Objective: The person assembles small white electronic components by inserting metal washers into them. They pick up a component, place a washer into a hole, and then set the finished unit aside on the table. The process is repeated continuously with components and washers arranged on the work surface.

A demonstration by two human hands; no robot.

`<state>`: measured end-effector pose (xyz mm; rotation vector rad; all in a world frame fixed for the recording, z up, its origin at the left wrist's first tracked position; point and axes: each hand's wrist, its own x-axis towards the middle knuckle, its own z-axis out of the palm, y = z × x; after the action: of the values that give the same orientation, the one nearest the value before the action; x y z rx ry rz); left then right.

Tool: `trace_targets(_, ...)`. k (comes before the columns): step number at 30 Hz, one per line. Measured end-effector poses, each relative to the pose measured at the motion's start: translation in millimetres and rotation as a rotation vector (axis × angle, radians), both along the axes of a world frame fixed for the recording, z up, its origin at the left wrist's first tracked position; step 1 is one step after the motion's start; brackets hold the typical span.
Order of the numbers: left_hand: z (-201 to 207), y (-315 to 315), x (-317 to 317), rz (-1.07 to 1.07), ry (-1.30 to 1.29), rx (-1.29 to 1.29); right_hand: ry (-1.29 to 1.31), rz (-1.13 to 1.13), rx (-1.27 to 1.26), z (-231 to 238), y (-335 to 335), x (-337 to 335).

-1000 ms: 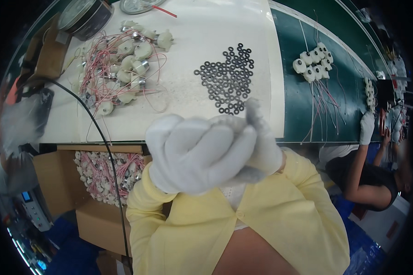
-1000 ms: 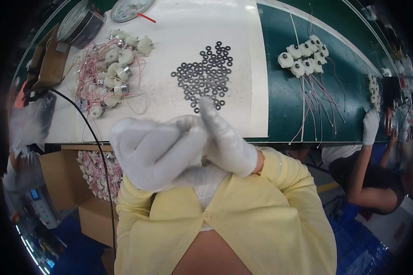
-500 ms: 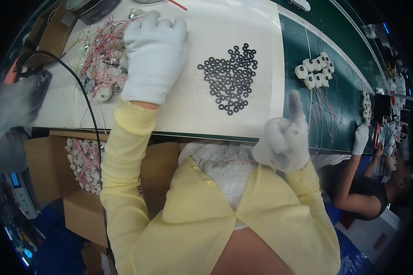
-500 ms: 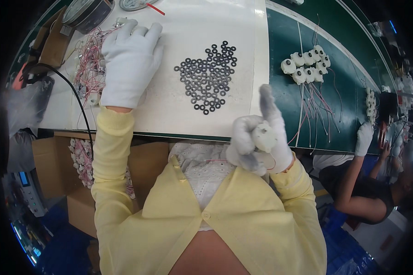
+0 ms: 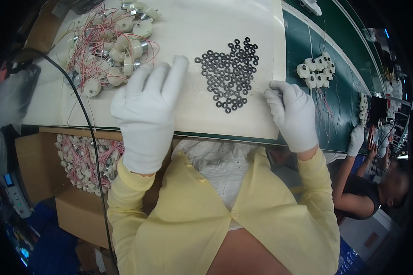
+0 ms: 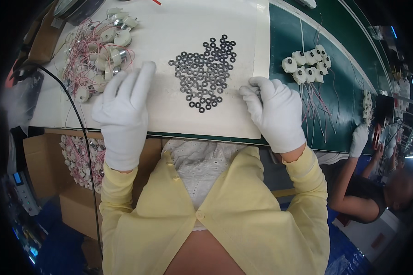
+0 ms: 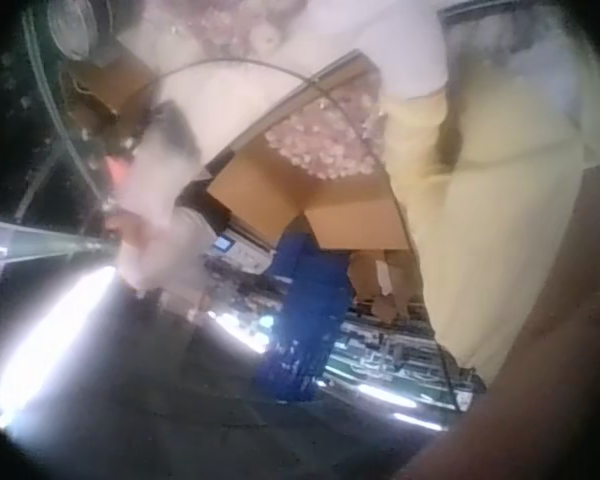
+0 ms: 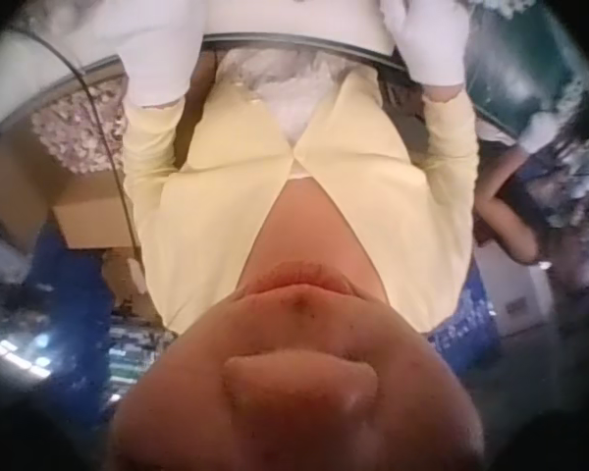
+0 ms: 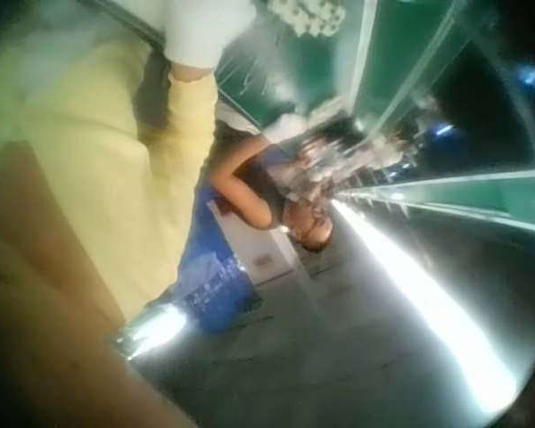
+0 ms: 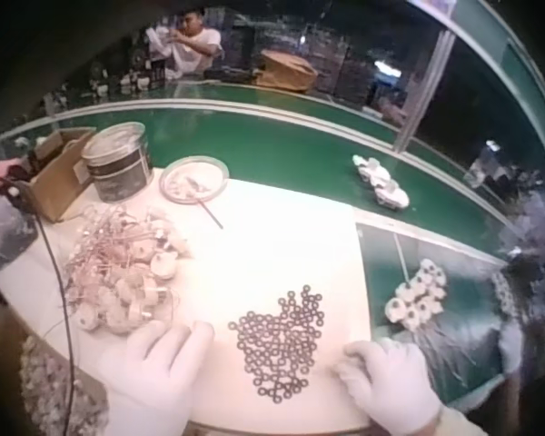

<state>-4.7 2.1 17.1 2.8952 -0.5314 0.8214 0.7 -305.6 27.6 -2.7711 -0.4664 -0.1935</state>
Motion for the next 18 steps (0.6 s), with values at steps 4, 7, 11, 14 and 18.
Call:
trace_targets(4, 1.7, 0.6, -6.2, -0.103, 0.069, -0.123, 0.3, -0.034, 0.249, 5.4, -5.9, 4.5)
trace_targets(7, -2.9, 12.4, 2.7, -0.028, -0.029, -0.15, 0.481, -0.006, 0.712, -0.1, -11.0, -1.3)
trace_targets(11, -10.5, 17.8, -2.2, -0.011, -0.018, -0.129, 0.505, 0.027, 0.723, 10.4, -6.1, 5.2)
trace_targets(14, -9.2, 13.3, -7.1, -0.029, 0.022, -0.142, 0.343, 0.181, 0.464, 10.9, -4.9, 16.7)
trace_targets(18, -17.2, 8.3, -7.7, -0.055, 0.037, -0.196, 0.22, 0.273, 0.356, 9.8, -0.1, 21.2)
